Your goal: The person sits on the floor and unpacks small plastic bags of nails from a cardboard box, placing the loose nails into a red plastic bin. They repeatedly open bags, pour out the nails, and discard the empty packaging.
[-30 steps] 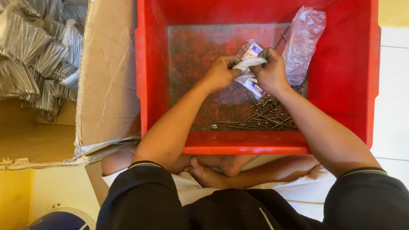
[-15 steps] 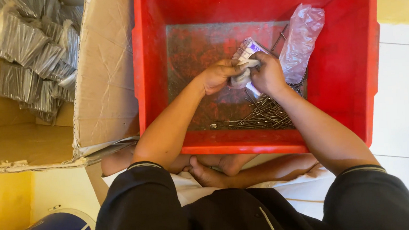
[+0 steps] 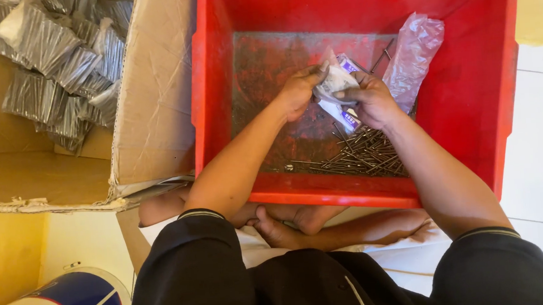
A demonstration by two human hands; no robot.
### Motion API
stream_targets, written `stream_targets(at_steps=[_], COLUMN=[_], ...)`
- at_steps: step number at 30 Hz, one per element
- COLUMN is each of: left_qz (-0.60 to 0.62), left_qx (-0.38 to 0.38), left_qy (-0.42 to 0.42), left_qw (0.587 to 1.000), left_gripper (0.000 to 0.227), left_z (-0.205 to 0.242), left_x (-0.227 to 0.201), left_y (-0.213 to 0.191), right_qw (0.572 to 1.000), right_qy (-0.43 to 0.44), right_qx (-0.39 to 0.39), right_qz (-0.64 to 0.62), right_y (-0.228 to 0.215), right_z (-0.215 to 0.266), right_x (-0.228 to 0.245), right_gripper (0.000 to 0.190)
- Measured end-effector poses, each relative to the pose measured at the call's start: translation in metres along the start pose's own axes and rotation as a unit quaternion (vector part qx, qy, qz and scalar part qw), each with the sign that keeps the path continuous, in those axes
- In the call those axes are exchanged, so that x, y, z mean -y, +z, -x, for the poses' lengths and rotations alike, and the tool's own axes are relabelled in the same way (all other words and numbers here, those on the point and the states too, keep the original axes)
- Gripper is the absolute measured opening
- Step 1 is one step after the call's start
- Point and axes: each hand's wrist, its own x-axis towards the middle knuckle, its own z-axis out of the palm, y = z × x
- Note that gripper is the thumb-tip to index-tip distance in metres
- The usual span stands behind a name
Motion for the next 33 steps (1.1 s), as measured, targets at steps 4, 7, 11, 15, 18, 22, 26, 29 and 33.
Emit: stream_targets(at_steps=[4, 7, 11, 15, 18, 22, 26, 29, 33], left_qz=[-0.031, -0.22, -0.515, -0.566, -0.626, -0.689, -0.691, -0.683, -0.681], left_qx=[-0.015, 0.029, -0.045, -0.076, -0.082, -0.061, -0.045, -0.001, -0.03], left_qy=[0.049, 0.136, 0.109, 0.155, 0.086, -0.011, 0.081, 0.107, 0.048], left_qw=[0.998, 0.965, 0.849, 0.806, 0.771, 0.722, 0.717, 0.723, 0.73], left_gripper=[0.021, 0.035, 0.047, 0.036, 0.03, 0.031, 0.048, 0.041, 0.031], left_z=[0.022, 0.024, 0.002, -0.002, 0.026, 0.018, 0.029, 0.03, 0.028], left_x=[-0.031, -0.029, -0.016, -0.014, -0.044, -0.027, -0.043, -0.042, -0.038], left_y=[0.01, -0.005, -0.025, -0.031, -0.011, -0.011, 0.003, 0.007, 0.006], right_qw=[0.995, 0.966, 0.932, 0.812, 0.767, 0.697, 0.648, 0.632, 0.6], right_qy=[-0.047, -0.1, -0.155, -0.253, -0.307, -0.36, -0.359, -0.342, -0.337], right_qx=[-0.046, -0.082, -0.099, -0.133, -0.092, -0.093, -0.104, -0.1, -0.112], right_qz=[0.076, 0.222, 0.311, 0.508, 0.556, 0.613, 0.664, 0.688, 0.717], right_y=[-0.016, -0.033, -0.026, -0.029, -0.037, -0.031, -0.035, -0.036, -0.035], right_z=[-0.009, -0.021, -0.023, -0.017, -0.019, -0.015, -0.018, -0.014, -0.017], right_x=[-0.019, -0.046, -0.05, -0.043, -0.037, -0.037, -0.038, -0.03, -0.04], right_gripper=[0.02, 0.01, 0.009, 0.014, 0.016, 0.019, 0.02, 0.021, 0.018])
